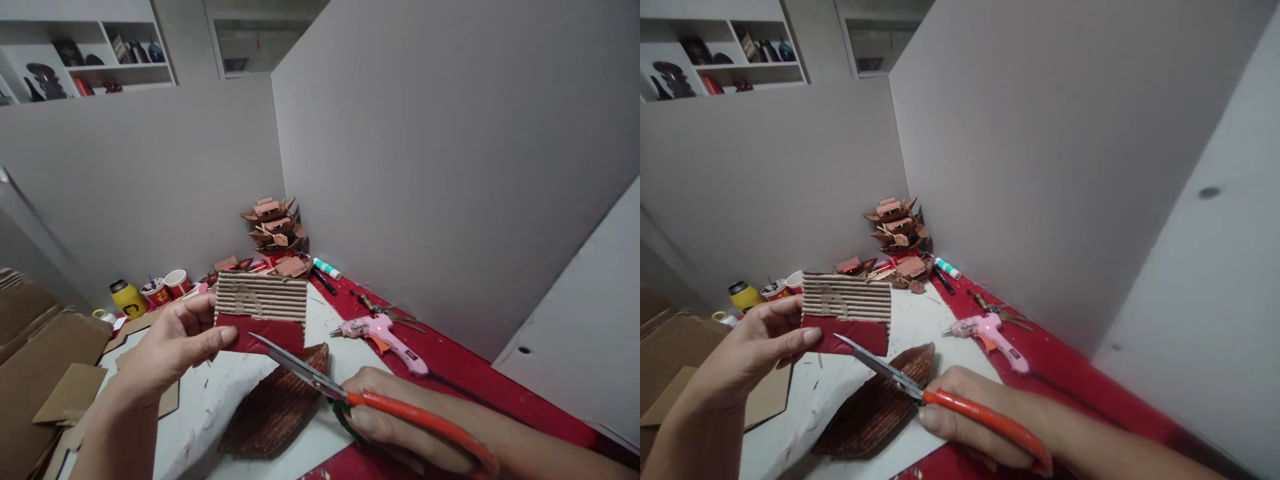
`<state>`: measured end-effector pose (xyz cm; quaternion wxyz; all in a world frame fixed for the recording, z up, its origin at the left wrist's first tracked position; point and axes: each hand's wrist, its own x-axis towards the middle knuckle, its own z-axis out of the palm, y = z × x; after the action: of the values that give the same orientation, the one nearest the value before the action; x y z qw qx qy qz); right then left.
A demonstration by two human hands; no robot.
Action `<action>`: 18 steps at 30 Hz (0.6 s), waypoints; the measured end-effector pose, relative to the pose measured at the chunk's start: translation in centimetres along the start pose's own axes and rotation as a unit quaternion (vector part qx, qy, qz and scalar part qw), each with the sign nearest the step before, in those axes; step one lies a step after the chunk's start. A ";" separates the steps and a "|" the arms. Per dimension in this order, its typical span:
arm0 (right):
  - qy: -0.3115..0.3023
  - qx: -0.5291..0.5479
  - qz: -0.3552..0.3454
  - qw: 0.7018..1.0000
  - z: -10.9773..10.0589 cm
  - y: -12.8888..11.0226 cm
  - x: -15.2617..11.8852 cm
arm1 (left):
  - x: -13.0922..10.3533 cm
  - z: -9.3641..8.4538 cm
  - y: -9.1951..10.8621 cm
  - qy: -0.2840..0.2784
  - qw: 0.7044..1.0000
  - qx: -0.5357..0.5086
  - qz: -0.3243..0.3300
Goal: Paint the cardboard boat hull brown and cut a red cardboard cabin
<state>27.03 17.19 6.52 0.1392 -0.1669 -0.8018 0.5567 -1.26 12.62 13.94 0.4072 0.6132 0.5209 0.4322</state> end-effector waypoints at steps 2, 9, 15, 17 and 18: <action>-0.010 -0.006 0.001 1.000 0.0 0.3 -0.1 | 0.0 0.0 -0.2 0.008 1.000 -0.006 -0.002; -0.050 -0.011 0.022 0.998 -0.1 0.6 0.0 | -0.3 -0.1 -0.4 0.046 0.998 -0.041 -0.008; -0.040 0.001 0.024 0.999 0.4 0.7 0.1 | -0.3 0.1 0.2 0.019 0.999 -0.036 -0.012; -0.035 0.008 0.026 0.999 0.4 0.7 0.0 | -0.3 0.0 0.4 -0.001 1.000 -0.017 -0.004; -0.032 0.013 0.031 0.999 0.5 0.7 0.0 | -0.3 0.0 0.4 -0.008 1.000 -0.005 0.002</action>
<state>26.94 16.99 5.71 0.0978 -0.1721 -0.7932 0.5759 -1.20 12.28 14.33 0.4139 0.6155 0.5142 0.4306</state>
